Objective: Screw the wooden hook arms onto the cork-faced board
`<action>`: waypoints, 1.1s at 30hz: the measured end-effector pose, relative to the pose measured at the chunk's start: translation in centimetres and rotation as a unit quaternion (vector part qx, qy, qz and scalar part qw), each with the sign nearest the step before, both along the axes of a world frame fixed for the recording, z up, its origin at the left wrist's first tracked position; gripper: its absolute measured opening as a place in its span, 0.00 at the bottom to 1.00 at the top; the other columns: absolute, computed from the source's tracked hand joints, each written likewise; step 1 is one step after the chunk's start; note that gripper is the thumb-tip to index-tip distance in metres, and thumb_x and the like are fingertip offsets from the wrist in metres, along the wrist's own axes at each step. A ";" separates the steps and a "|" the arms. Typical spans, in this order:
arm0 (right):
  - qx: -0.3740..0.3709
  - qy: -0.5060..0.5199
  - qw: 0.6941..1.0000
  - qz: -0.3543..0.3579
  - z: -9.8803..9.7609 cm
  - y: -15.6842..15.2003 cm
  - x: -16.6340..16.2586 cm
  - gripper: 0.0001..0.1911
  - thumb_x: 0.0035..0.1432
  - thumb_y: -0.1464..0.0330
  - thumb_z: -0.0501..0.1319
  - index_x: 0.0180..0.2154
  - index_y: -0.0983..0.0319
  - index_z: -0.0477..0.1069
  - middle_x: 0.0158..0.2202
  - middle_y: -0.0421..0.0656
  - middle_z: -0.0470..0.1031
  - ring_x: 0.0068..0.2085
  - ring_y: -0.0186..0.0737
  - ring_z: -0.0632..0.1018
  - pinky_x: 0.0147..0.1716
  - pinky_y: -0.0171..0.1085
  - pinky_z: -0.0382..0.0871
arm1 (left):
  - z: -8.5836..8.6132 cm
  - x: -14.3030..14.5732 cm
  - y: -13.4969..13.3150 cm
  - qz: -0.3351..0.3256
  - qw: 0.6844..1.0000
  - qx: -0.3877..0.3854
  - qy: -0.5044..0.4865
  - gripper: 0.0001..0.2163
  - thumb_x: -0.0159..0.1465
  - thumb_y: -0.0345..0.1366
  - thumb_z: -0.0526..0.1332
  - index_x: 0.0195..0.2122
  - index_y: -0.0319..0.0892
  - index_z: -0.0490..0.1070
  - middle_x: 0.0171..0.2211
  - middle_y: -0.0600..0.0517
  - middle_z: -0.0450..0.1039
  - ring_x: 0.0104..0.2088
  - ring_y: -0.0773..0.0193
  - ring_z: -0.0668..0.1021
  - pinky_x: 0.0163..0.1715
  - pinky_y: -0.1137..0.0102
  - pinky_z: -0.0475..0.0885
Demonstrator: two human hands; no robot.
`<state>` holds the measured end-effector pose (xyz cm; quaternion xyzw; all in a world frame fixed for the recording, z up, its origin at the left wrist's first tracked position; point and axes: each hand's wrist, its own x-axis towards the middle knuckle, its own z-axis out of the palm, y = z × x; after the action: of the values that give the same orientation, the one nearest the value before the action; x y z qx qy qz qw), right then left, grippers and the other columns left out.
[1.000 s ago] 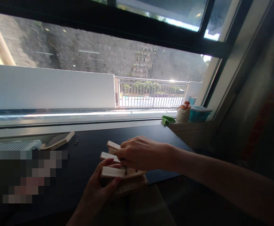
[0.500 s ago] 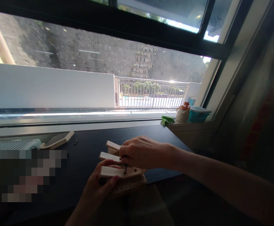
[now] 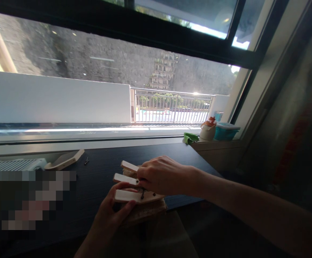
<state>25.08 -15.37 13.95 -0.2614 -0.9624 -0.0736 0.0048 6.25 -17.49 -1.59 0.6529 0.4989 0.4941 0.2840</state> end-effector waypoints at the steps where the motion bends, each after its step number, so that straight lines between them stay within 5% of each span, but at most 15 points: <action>1: 0.001 0.000 1.000 -0.003 0.0 0.0 0.0 0.12 0.64 0.66 0.49 0.37 0.64 0.69 0.34 0.46 0.76 0.34 0.39 0.76 0.29 0.35 0.58 | -0.1 0.0 0.0 -0.003 1.000 0.001 0.001 0.19 0.54 0.44 0.63 0.45 0.45 0.65 0.37 0.52 0.80 0.38 0.57 0.80 0.41 0.63 0.75; 14: -0.022 -0.038 0.999 0.013 0.2 0.0 -0.8 0.11 0.64 0.69 0.50 0.40 0.66 0.68 0.37 0.48 0.75 0.36 0.41 0.76 0.29 0.35 0.62 | -0.2 -0.2 0.1 -0.018 1.000 0.001 0.003 0.20 0.53 0.43 0.64 0.46 0.45 0.65 0.37 0.53 0.80 0.39 0.57 0.80 0.41 0.65 0.75; 21: -0.032 0.001 0.995 -0.092 -0.7 0.1 -1.4 0.13 0.62 0.64 0.50 0.42 0.65 0.67 0.36 0.49 0.76 0.36 0.45 0.77 0.30 0.38 0.63 | -1.0 0.0 0.4 -0.017 0.999 -0.017 -0.037 0.21 0.52 0.44 0.66 0.44 0.43 0.68 0.39 0.50 0.79 0.42 0.55 0.79 0.48 0.60 0.71; 25: -0.011 -0.001 0.990 -0.143 -0.7 -0.2 -1.2 0.17 0.61 0.61 0.50 0.42 0.65 0.69 0.35 0.51 0.77 0.37 0.49 0.78 0.30 0.39 0.64 | -1.3 0.0 0.6 -0.014 0.999 -0.009 -0.044 0.21 0.50 0.47 0.66 0.42 0.42 0.70 0.38 0.48 0.79 0.41 0.54 0.80 0.43 0.61 0.74; 33: -0.054 -0.050 0.996 -0.041 1.1 -0.4 -1.2 0.12 0.60 0.66 0.52 0.40 0.60 0.71 0.39 0.43 0.77 0.38 0.42 0.77 0.28 0.36 0.62 | -2.1 -0.3 1.2 -0.004 0.999 0.017 -0.037 0.19 0.49 0.47 0.67 0.40 0.43 0.71 0.37 0.48 0.79 0.40 0.54 0.80 0.41 0.63 0.75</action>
<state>23.84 -15.76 15.08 -0.2965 -0.9525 -0.0346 -0.0604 5.96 -16.33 -3.67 0.6408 0.4768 0.5252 0.2935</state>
